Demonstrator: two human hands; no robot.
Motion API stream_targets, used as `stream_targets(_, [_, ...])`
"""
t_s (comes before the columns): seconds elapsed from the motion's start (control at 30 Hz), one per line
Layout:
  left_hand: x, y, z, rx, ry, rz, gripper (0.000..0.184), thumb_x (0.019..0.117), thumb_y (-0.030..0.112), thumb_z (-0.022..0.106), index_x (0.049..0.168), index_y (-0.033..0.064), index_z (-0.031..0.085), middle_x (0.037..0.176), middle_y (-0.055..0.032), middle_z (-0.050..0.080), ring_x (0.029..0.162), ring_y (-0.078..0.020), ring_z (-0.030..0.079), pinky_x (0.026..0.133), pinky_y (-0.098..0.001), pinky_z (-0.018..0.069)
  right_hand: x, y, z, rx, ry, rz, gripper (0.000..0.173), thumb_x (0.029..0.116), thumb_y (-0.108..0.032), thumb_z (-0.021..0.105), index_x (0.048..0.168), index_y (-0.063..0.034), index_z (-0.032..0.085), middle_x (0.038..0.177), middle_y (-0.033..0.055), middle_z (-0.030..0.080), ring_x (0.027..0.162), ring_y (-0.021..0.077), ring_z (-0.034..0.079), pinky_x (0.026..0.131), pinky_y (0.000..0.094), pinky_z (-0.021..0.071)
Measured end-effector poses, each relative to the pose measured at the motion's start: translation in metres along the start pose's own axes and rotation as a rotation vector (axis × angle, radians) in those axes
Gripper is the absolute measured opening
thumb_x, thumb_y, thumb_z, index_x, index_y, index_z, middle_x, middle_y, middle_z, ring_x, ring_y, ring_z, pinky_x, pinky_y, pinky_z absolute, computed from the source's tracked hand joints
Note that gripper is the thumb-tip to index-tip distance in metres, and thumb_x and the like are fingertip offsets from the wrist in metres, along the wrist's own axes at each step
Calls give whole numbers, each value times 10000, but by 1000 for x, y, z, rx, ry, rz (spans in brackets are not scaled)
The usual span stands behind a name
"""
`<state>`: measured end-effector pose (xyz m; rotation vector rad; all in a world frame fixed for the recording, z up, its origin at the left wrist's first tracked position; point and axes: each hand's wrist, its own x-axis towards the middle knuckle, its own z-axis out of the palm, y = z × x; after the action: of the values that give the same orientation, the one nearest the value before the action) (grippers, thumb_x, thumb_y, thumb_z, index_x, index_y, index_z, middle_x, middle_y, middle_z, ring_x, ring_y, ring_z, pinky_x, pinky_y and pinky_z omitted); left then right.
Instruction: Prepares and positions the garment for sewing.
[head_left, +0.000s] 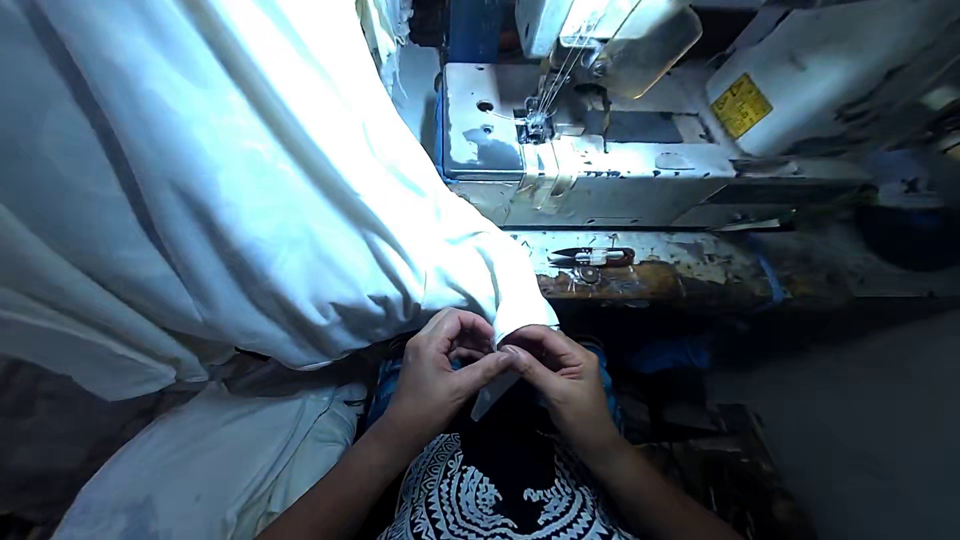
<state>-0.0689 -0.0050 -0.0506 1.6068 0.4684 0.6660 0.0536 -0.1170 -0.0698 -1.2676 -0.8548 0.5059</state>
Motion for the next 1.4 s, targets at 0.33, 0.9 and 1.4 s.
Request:
stream_targets(0.33, [6, -2, 11, 71, -31, 49, 86, 936, 79, 676, 927, 26, 742, 915, 8, 710, 827, -6, 678, 772, -163, 578, -4, 4, -17, -69, 21, -127, 131, 884, -96, 750, 987, -17, 733, 923, -8, 739, 840, 15, 706, 798, 184, 604])
stream_targets(0.9, [23, -3, 41, 328, -142, 311, 126, 943, 106, 677, 930, -2, 741, 906, -39, 727, 813, 3, 683, 766, -135, 573, -7, 0, -41, 266, 82, 81, 52, 924, 4, 648, 936, -36, 679, 853, -23, 710, 733, 45, 708, 714, 234, 631])
stream_targets(1.4, [30, 19, 15, -193, -221, -231, 161, 1021, 97, 503, 953, 133, 644, 862, 70, 714, 827, -36, 707, 824, -245, 596, 4, 1, -42, 13, 39, 99, 395, 895, -45, 727, 1213, -34, 494, 911, -19, 683, 787, 0, 681, 742, 173, 588])
